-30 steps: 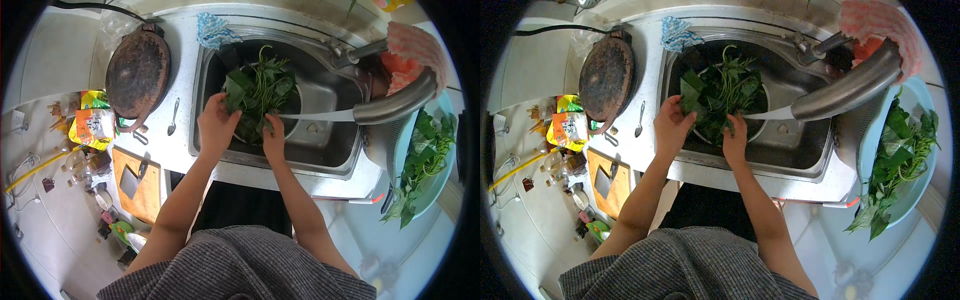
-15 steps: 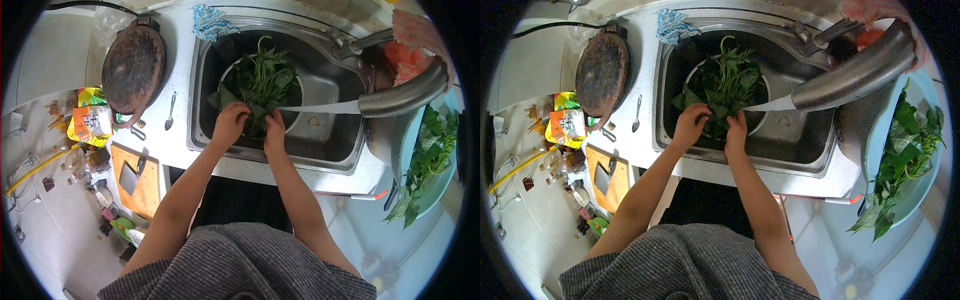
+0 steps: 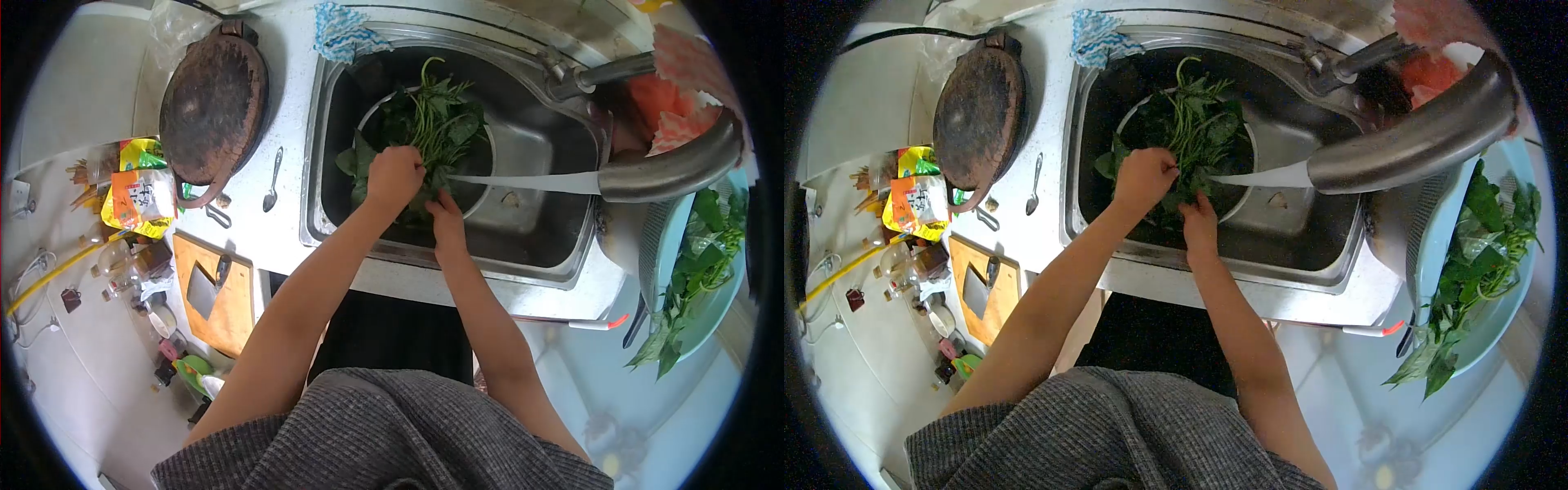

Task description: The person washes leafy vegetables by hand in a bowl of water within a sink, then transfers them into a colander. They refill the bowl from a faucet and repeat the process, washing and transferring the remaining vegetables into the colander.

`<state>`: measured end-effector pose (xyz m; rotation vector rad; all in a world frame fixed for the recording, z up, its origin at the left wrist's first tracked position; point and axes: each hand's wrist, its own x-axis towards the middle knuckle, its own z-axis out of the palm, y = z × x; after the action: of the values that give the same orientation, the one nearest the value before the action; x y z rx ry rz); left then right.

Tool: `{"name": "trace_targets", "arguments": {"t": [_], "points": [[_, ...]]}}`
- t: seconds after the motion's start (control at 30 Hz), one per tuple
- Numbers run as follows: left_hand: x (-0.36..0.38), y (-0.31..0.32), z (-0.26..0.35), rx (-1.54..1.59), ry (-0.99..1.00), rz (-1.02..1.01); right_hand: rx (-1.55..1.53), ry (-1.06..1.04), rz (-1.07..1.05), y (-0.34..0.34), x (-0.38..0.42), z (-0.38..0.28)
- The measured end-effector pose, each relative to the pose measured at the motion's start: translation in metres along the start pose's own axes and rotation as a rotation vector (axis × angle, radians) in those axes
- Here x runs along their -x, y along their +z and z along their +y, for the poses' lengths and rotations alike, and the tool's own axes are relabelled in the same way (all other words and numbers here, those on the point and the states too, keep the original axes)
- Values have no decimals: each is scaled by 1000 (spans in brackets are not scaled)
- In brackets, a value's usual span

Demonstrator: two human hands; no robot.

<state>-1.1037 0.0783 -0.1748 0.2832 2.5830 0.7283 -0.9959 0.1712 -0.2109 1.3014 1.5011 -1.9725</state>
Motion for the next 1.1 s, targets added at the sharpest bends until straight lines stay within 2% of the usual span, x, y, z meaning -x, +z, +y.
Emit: {"name": "trace_targets", "arguments": {"t": [0.03,0.07,0.13,0.17,0.23,0.27,0.3,0.33,0.37,0.4,0.43,0.47,0.57,0.63,0.67,0.77,0.83,0.87,0.93,0.97,1.03,1.1], "points": [[2,-5,3,133,-29,10,0,-7,7,0,5,-2],[3,-7,4,268,-59,21,153,-152,40,0,11,-4],[-6,17,-14,329,-77,51,456,-439,101,3,21,-4],[-11,27,-24,358,-87,68,480,-544,83,8,22,-8],[-11,27,-44,321,-65,284,522,-751,44,19,20,-12],[-8,23,-54,300,-50,383,679,-818,83,26,15,-12],[1,6,-54,94,-108,325,838,-882,122,33,5,-12],[12,-1,-56,-94,-76,288,1002,-945,156,37,-5,-10],[20,-6,-57,-282,-40,255,1295,-762,50,36,-24,4],[25,-9,-56,-470,2,221,1406,-661,-22,34,-34,6],[29,-10,-54,-497,-58,83,1510,-554,-94,30,-43,7],[30,-9,-55,-518,-60,43,1609,-443,-168,29,-49,6],[35,5,-63,-525,-85,-107,1787,-324,-186,30,-61,7],[27,15,-71,-464,-116,-212,1804,-268,-216,33,-65,4],[27,16,-72,-426,-112,-192,1815,-242,-231,33,-65,2],[21,11,-70,-269,-75,-106,1682,-421,-184,22,-54,-4],[18,5,-65,-115,-45,-24,1648,-447,-135,23,-50,-18],[20,16,-73,-192,-48,-89,1628,-466,-115,28,-48,-25],[23,43,-95,-357,-54,-205,1278,-601,78,47,-57,-28],[28,44,-91,-419,33,-208,1093,-658,168,56,-64,-29],[43,48,-78,-543,205,-225,1185,-641,228,68,-84,-19],[42,24,-41,-543,63,-77,1192,-620,229,68,-87,-17]]}}
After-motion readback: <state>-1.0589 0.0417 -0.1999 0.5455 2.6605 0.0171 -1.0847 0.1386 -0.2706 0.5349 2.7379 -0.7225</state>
